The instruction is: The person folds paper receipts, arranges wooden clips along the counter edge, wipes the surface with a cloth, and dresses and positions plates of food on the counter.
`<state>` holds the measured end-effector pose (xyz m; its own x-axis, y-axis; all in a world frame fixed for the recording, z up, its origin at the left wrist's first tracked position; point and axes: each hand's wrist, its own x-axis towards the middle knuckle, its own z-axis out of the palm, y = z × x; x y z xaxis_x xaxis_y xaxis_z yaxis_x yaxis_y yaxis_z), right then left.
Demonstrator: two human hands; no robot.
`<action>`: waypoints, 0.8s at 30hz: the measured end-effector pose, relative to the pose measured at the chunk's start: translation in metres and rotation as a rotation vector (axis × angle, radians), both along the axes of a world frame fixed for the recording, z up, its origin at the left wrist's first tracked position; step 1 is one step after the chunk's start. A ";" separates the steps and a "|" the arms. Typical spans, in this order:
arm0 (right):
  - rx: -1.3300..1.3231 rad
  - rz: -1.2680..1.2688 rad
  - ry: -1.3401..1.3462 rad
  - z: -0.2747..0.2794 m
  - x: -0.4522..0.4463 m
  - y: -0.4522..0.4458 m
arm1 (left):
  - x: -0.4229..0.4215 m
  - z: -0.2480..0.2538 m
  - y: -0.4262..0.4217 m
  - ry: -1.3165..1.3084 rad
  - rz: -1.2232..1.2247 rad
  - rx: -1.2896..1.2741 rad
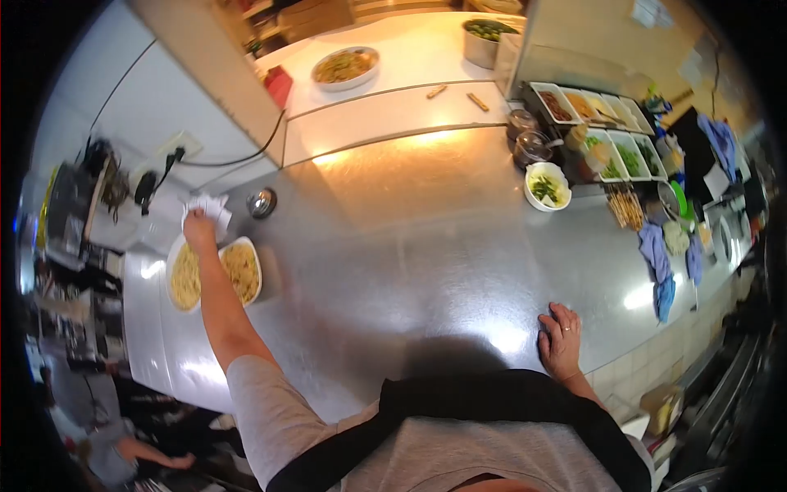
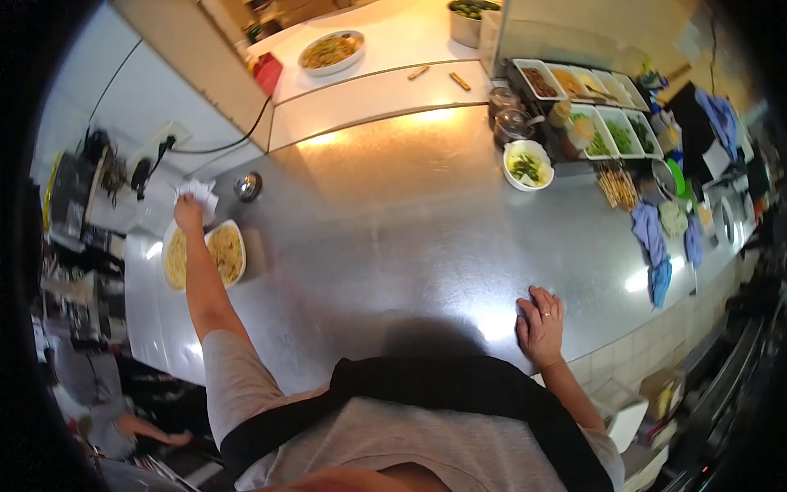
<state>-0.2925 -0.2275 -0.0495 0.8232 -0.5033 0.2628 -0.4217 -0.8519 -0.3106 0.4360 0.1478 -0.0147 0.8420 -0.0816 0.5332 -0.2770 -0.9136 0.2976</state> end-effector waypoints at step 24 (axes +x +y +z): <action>-0.158 -0.330 0.028 -0.011 0.453 -0.269 | -0.238 -0.051 -0.289 0.207 -0.632 0.265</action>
<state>0.1606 -0.4968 -0.0603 0.6314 -0.6978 0.3382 -0.6880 -0.7053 -0.1709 0.1976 -0.1413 -0.0662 0.6728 -0.6918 0.2622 -0.7389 -0.6461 0.1916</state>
